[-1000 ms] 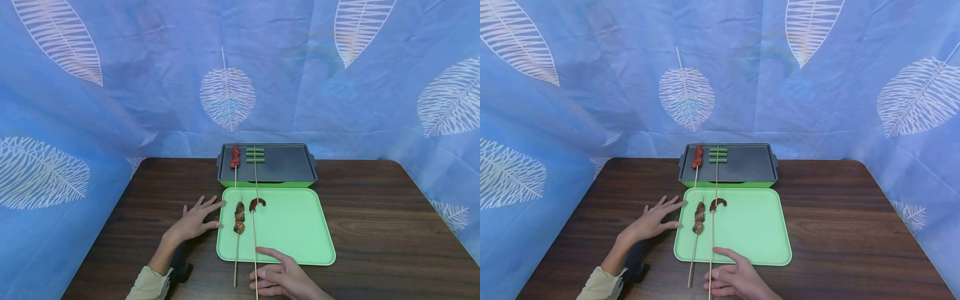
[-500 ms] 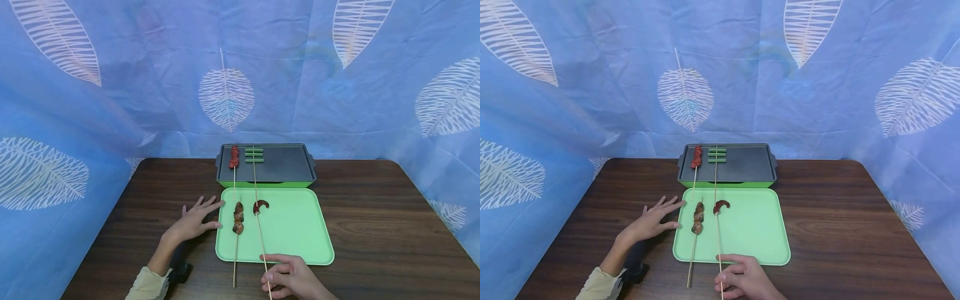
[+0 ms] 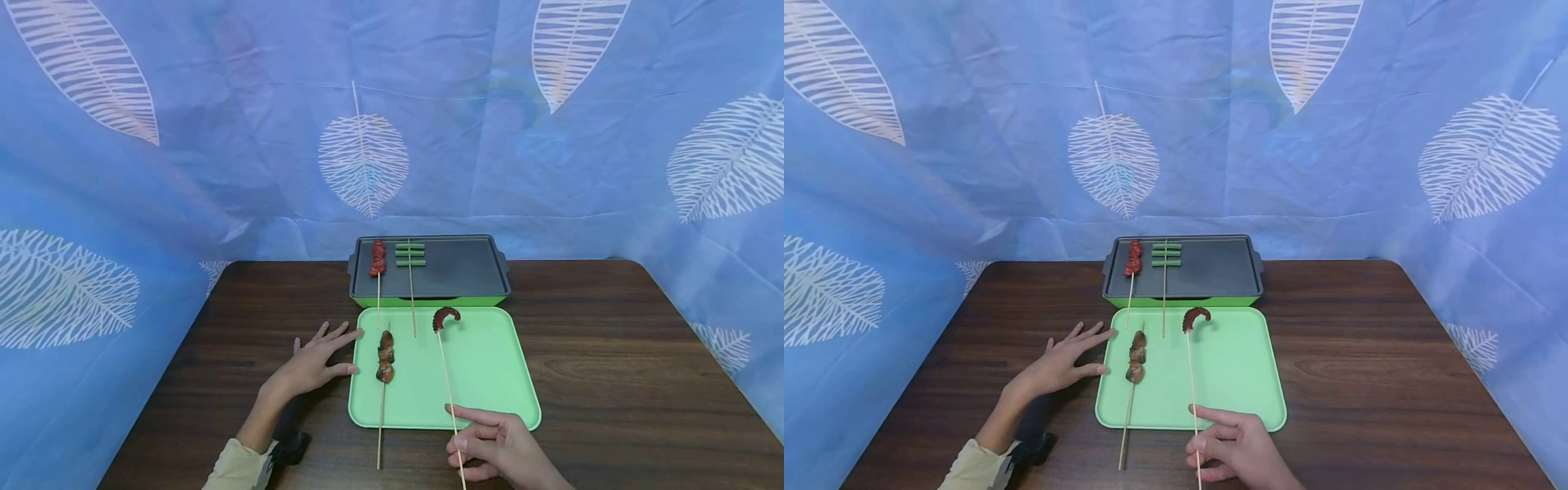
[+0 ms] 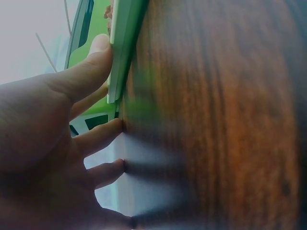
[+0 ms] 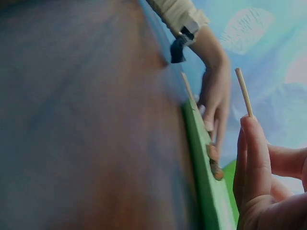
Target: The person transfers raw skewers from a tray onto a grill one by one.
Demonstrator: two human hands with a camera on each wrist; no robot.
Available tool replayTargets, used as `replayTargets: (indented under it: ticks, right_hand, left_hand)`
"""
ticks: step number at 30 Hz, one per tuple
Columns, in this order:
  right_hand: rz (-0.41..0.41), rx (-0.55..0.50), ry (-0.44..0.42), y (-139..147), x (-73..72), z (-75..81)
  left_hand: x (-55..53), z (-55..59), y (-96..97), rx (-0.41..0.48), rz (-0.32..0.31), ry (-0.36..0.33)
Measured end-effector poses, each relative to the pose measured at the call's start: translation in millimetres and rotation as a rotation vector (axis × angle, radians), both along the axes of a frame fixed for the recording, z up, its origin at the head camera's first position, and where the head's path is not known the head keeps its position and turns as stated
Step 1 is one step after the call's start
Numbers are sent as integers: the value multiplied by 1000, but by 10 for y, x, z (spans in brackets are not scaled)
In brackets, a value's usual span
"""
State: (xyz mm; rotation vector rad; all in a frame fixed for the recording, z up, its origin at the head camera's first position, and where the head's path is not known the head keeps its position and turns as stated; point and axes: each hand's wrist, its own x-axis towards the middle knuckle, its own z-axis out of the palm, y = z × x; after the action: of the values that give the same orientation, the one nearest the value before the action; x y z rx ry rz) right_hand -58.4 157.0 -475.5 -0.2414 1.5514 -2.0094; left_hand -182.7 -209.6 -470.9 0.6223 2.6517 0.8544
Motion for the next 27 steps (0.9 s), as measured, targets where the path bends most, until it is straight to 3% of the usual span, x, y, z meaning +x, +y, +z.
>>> replayTargets:
  ticks: [12,27]
  right_hand:
    - [-117,144,55,20,-322,240]
    - [-155,146,71,55,-843,379]
  left_hand:
    - [-10,-12,-2,1,-8,6]
    - [-12,-12,-15,-2,-7,9]
